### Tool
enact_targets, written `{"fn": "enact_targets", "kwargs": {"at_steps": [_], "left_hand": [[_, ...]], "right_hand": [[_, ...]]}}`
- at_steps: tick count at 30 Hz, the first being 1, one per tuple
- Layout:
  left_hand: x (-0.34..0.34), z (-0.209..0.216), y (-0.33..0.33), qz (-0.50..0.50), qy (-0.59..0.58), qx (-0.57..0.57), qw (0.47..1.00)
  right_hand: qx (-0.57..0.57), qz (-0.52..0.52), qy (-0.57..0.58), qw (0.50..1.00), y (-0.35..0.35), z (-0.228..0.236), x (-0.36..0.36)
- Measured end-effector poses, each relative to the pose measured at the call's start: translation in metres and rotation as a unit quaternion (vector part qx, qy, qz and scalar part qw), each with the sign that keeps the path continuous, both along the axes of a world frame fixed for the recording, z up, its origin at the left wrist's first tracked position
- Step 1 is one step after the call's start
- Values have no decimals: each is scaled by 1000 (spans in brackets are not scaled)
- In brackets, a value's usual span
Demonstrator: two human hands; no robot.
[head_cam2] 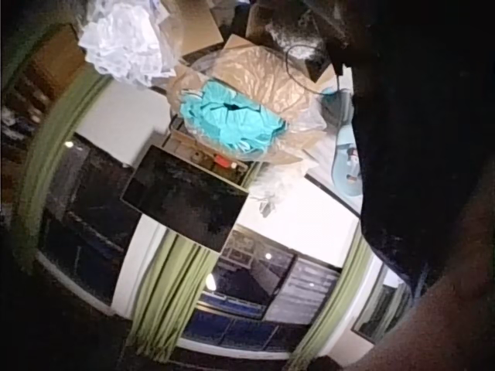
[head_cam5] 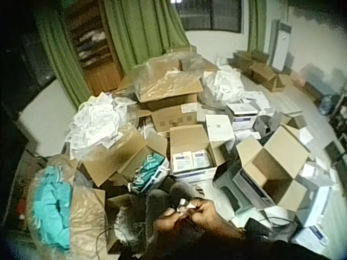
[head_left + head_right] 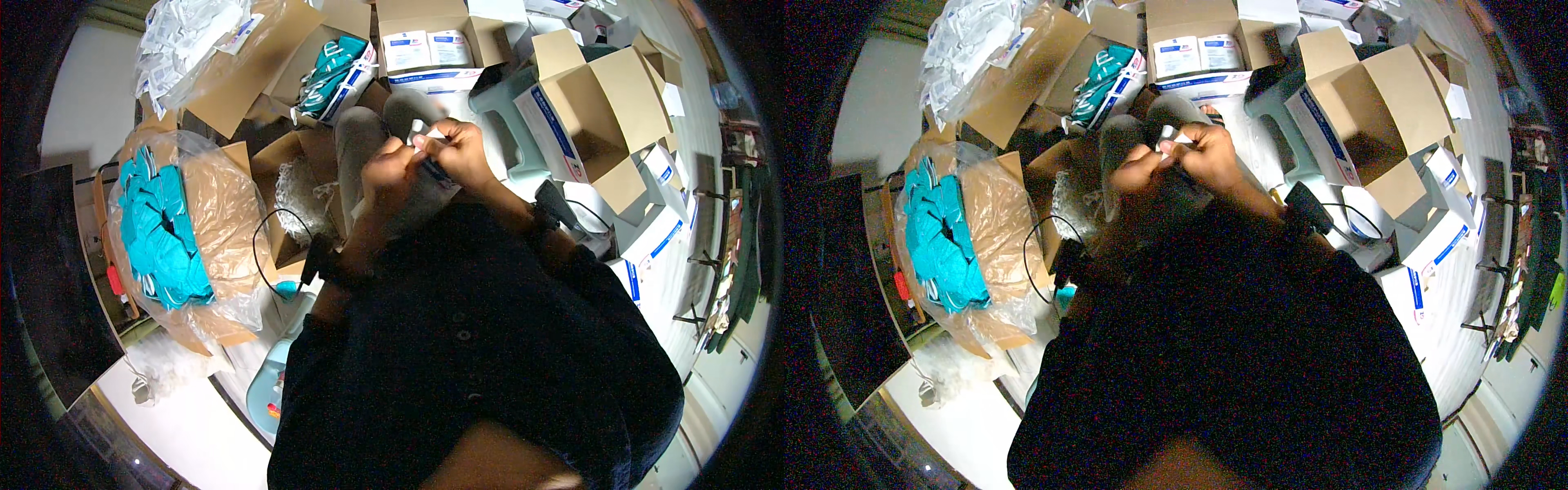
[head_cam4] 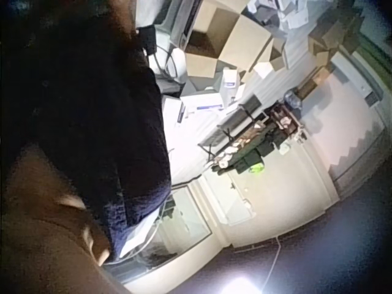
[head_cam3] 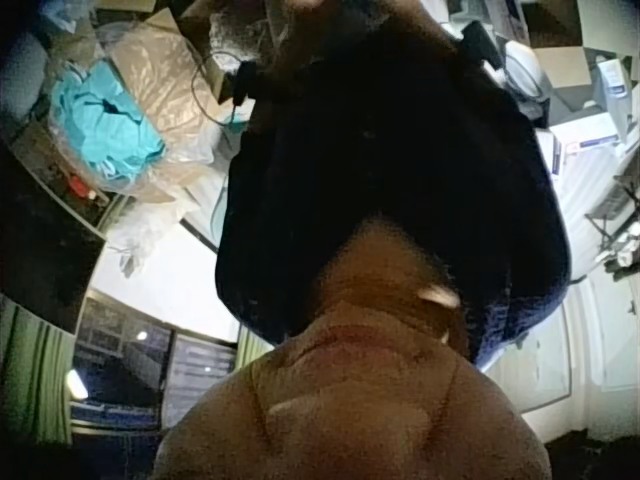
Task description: Sorting medical face masks and placing them into white product boxes.
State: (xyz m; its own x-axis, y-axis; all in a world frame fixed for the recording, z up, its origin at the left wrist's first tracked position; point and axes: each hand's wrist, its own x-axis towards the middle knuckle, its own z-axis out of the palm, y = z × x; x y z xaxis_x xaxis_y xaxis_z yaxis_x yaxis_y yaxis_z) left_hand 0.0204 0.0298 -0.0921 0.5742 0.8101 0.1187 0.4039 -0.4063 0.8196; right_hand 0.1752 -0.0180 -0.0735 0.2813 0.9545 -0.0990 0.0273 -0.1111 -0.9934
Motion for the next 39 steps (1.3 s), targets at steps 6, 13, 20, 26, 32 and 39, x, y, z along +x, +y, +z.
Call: {"fn": "enact_targets", "kwargs": {"at_steps": [6,13,20,26,32,39], "left_hand": [[-15,-60,-6,37,-40,60,997],[-14,83,-44,-52,-89,126,987],[-20,65,5,-127,-33,8,991],[-13,48,10,-86,-15,-16,996],[-8,55,8,-16,-44,-105,993],[-27,35,40,-163,86,-92,979]], "right_hand": [[-48,-25,43,998,13,-25,-23],[-109,-140,-120,977,18,-94,28],[-149,72,293,942,15,-9,29],[-124,127,150,973,9,12,29],[-87,109,137,981,8,8,28],[40,128,67,989,8,3,7]]}}
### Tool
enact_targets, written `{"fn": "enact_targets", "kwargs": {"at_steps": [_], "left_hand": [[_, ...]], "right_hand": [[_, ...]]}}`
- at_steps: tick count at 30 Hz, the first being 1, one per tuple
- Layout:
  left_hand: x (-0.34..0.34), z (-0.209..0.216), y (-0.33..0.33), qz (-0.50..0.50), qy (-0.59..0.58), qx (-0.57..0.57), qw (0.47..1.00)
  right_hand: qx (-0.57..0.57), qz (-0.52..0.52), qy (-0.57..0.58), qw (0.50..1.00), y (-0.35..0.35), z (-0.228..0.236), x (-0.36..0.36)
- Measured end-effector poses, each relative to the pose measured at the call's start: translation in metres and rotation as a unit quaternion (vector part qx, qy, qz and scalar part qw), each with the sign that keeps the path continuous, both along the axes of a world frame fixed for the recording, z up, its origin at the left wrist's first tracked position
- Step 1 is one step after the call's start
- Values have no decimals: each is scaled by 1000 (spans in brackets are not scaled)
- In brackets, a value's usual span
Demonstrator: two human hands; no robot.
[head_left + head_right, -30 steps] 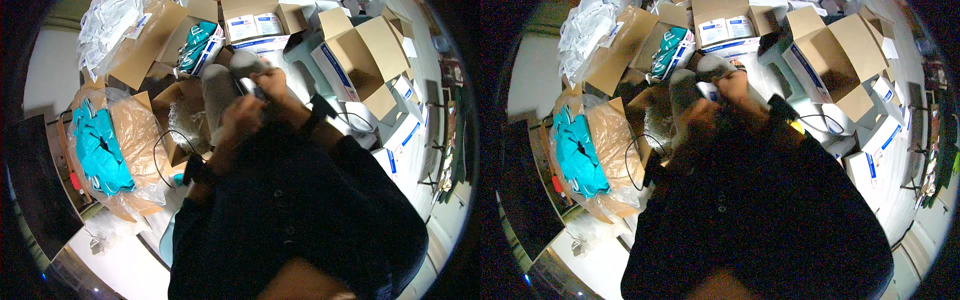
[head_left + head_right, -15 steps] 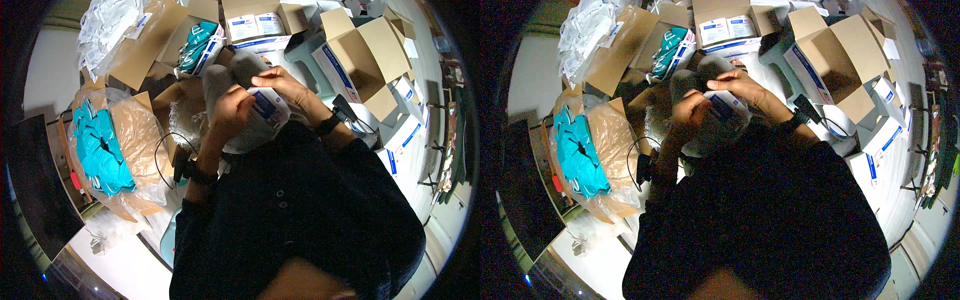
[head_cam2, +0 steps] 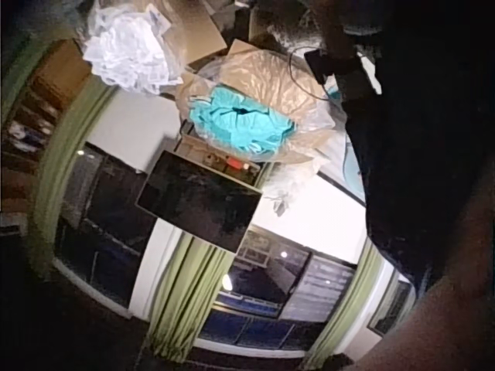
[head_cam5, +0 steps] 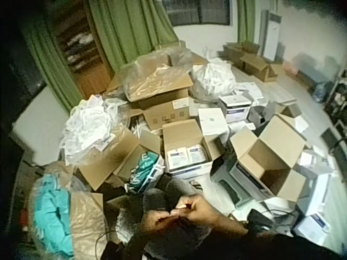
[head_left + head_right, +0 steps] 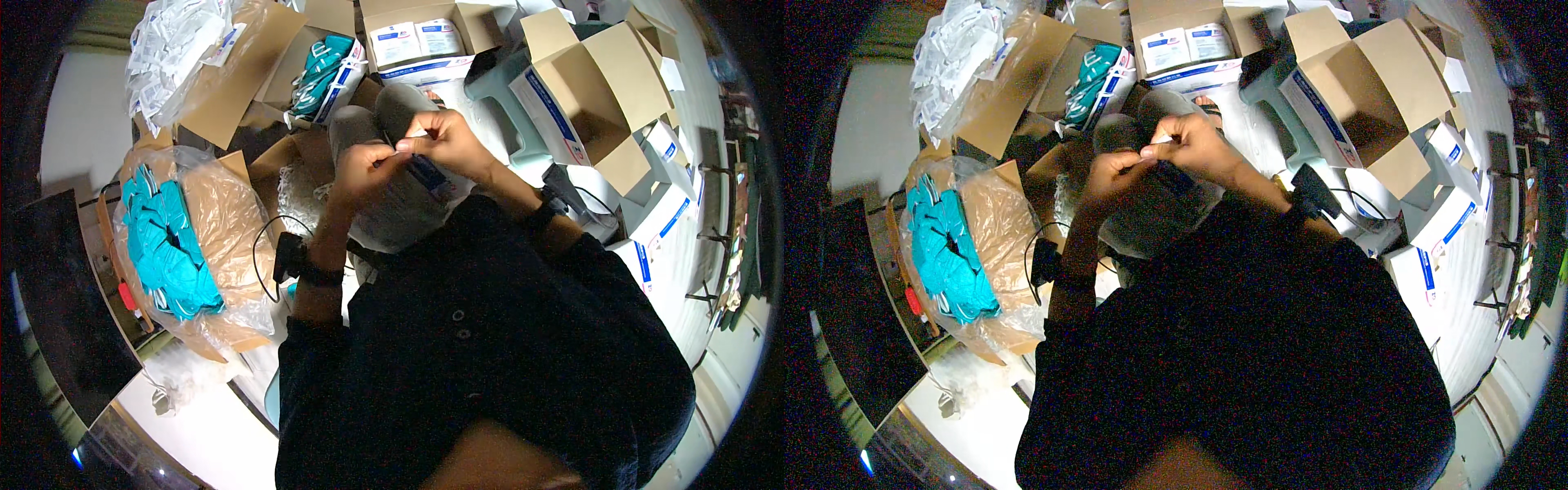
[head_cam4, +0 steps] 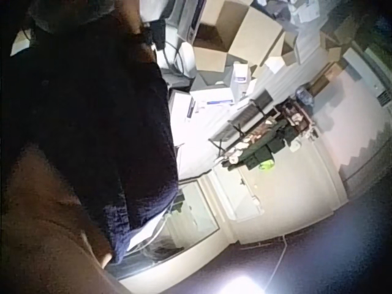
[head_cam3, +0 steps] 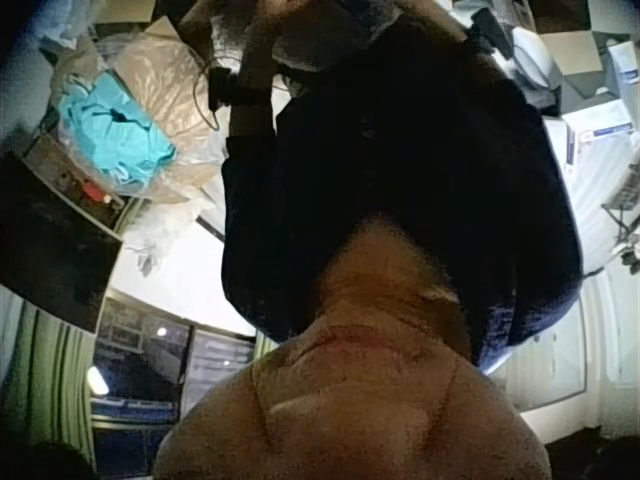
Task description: Sorting medical face masks and placing them into white product boxes.
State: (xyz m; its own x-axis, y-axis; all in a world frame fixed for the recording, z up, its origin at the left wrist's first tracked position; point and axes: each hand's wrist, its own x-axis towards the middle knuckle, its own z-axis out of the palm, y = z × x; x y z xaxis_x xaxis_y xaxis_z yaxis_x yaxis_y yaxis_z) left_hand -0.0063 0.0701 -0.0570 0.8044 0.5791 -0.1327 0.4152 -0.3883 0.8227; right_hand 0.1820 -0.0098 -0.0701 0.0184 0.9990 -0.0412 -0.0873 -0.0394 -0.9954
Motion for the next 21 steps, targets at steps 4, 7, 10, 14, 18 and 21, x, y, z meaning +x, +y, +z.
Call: {"fn": "enact_targets", "kwargs": {"at_steps": [4,7,10,14,18,21], "left_hand": [[18,-11,-26,49,-35,290,955],[17,-2,-37,76,-38,377,922],[4,25,-62,54,-56,298,951],[-2,51,-86,110,-60,133,983],[0,54,-70,253,-196,193,928],[-17,14,-39,273,-42,57,959]], "right_hand": [[-54,-77,-61,994,4,-20,-5],[-56,-97,-21,994,13,-33,-13],[-172,-168,-215,946,29,-66,4],[-239,-197,-4,951,28,-87,28],[-243,-150,-151,946,21,-84,32],[-270,-101,-287,913,15,-69,50]]}}
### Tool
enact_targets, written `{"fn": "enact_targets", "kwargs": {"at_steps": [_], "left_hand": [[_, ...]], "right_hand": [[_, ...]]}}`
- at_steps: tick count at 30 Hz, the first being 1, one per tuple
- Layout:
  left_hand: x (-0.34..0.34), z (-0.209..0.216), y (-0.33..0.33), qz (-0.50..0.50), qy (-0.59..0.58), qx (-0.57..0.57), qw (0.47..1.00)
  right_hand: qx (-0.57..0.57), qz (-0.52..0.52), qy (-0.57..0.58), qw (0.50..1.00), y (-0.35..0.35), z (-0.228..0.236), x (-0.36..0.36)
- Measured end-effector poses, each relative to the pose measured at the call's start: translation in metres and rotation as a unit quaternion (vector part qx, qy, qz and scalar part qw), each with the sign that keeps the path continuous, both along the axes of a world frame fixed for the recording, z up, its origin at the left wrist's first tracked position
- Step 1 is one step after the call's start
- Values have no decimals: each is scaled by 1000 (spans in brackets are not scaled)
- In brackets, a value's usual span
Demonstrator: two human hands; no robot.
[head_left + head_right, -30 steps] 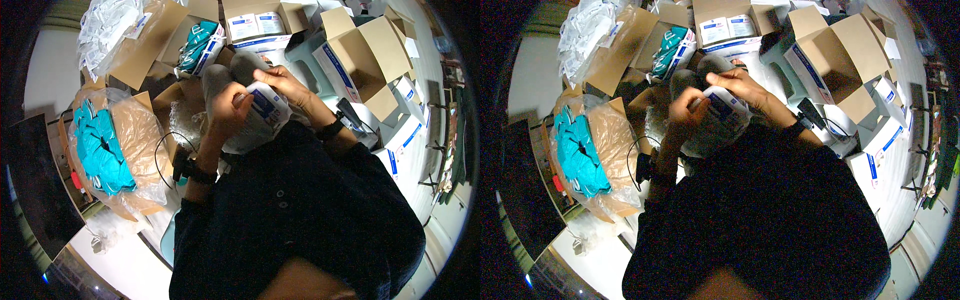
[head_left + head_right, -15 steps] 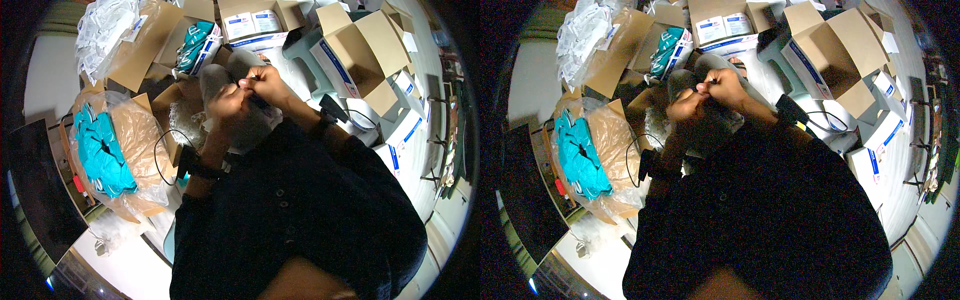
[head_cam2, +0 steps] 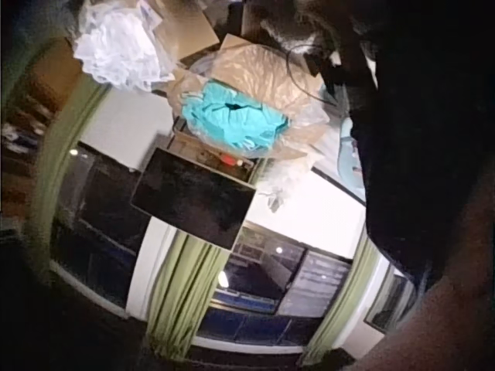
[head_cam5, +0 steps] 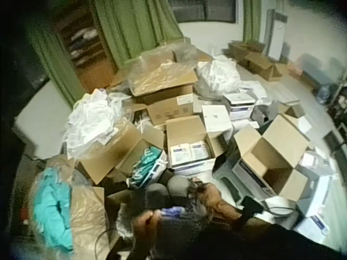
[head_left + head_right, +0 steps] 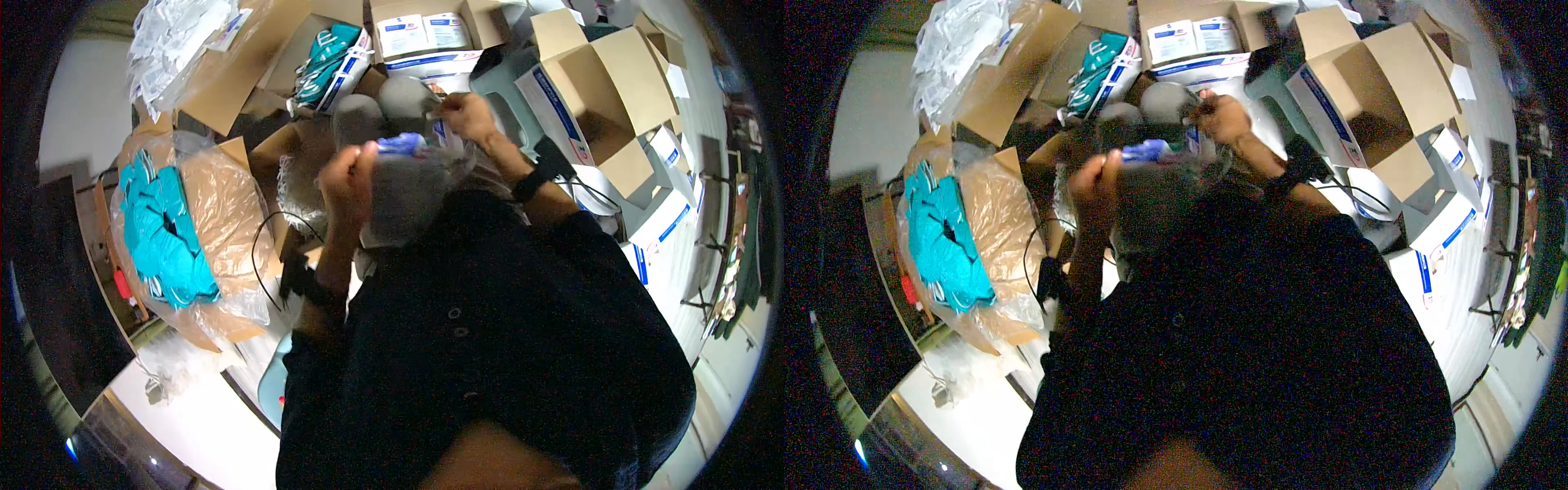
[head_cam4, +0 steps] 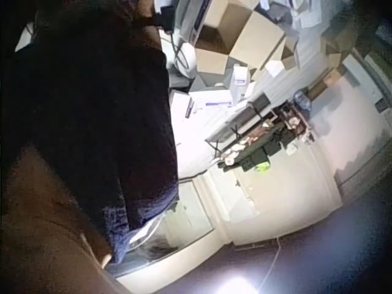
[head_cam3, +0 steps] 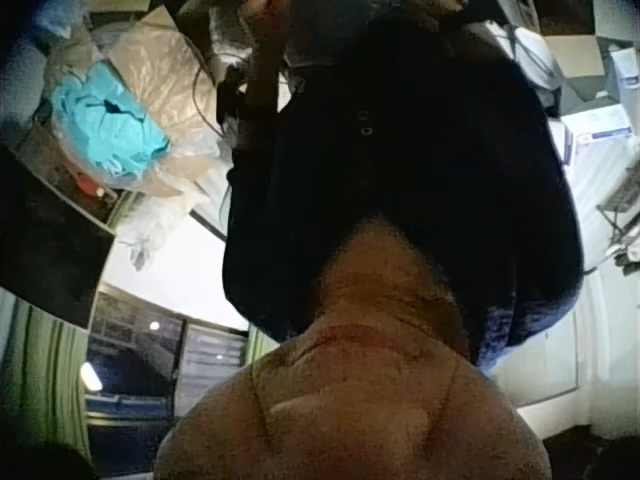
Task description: Sorting medical face masks and placing them into white product boxes.
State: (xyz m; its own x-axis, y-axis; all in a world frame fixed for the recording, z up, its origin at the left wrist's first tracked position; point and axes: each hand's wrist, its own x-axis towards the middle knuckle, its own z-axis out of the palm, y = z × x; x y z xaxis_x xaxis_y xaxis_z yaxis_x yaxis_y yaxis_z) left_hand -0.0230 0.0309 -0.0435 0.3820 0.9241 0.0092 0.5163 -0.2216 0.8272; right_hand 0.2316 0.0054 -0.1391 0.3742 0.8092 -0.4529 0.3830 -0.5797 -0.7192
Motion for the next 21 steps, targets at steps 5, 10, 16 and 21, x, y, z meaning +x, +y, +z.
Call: {"fn": "enact_targets", "kwargs": {"at_steps": [5,10,16,21], "left_hand": [[-40,-66,31,10,22,6,1000],[-56,-108,45,32,71,-155,985],[-74,-88,58,-253,94,-149,951],[-74,-130,28,-108,-199,-90,970]], "right_hand": [[377,84,-202,900,-1,70,-4],[335,341,-64,876,-41,97,-60],[327,426,-195,820,-57,105,-98],[364,426,-342,755,-45,79,-73]]}}
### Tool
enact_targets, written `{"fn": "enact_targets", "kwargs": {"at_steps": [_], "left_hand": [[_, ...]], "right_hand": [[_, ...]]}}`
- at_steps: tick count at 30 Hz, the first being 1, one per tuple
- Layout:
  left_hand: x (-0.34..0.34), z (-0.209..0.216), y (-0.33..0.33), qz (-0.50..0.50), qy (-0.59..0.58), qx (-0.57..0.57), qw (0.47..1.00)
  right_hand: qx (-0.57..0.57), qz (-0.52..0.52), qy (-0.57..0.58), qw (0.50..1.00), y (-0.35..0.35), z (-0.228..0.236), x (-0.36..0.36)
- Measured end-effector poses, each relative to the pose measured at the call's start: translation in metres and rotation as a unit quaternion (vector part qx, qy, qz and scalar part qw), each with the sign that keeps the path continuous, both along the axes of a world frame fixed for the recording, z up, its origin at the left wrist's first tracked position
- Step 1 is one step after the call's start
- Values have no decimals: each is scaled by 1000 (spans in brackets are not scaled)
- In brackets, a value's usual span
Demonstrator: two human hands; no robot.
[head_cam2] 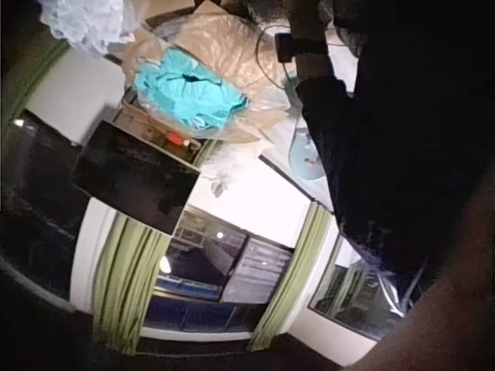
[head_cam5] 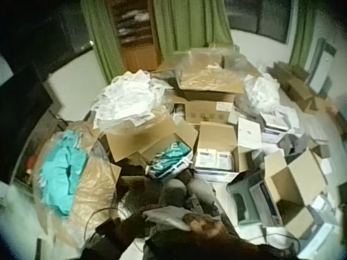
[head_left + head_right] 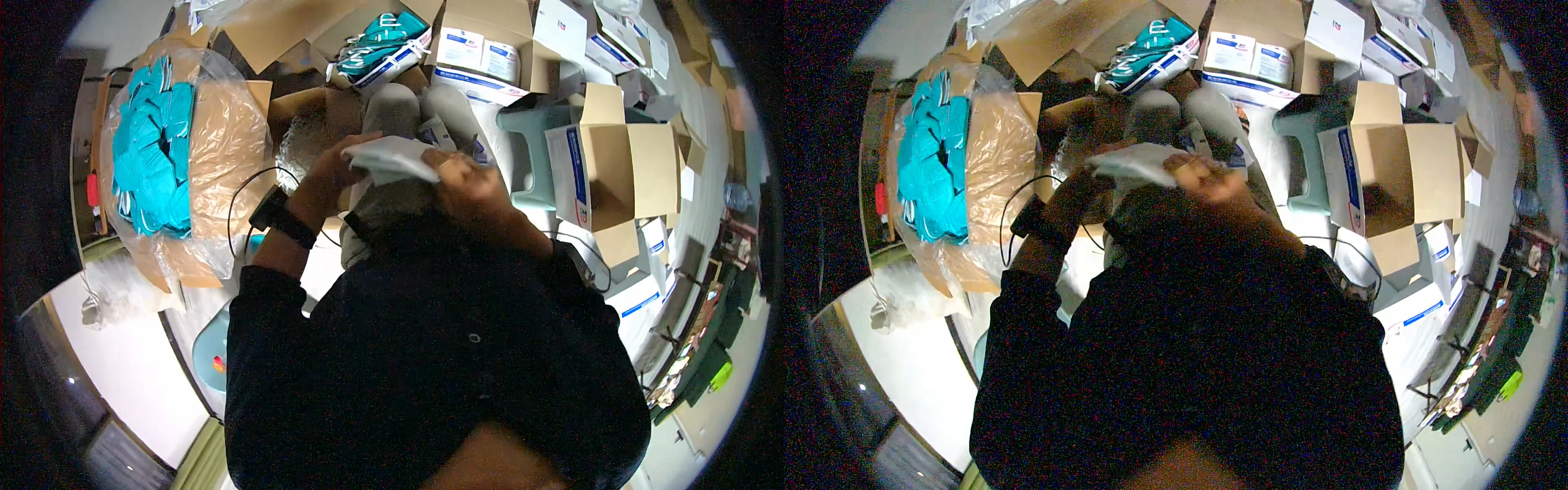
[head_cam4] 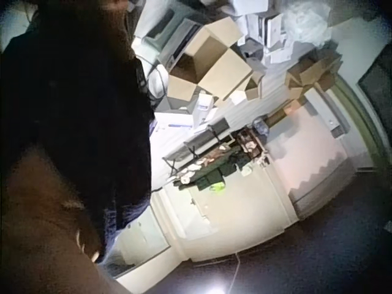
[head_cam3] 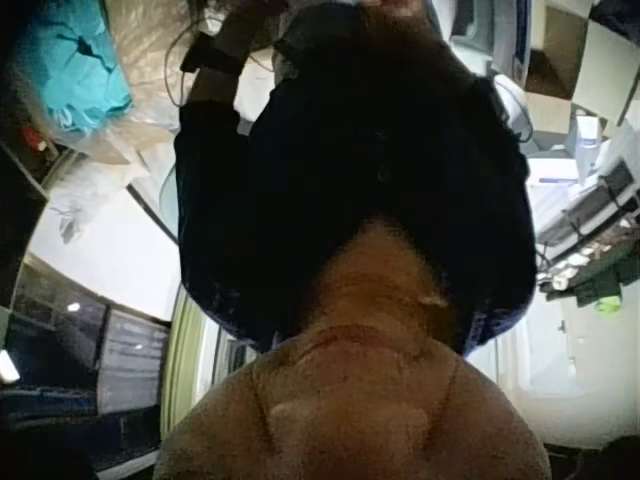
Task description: Sorting medical face masks and placing them into white product boxes.
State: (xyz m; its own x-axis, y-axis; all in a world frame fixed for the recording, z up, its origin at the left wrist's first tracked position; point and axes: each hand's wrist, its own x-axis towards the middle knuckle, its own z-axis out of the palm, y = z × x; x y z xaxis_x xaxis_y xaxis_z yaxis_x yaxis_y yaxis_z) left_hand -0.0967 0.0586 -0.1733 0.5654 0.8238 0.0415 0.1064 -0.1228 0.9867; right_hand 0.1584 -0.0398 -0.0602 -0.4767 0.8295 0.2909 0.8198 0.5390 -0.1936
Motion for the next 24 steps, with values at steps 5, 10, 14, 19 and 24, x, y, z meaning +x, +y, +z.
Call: {"fn": "enact_targets", "kwargs": {"at_steps": [5,10,14,19,24], "left_hand": [[43,-37,14,103,-71,-302,945],[67,-2,16,111,59,-61,990],[83,2,14,125,55,-222,965],[105,4,5,112,-283,-427,851],[104,6,4,124,-302,-429,842]], "right_hand": [[-23,-167,254,952,21,2,8],[40,-205,164,964,24,15,29],[63,-192,125,971,25,15,44],[106,-170,259,945,18,26,46],[43,-201,307,929,10,26,58]]}}
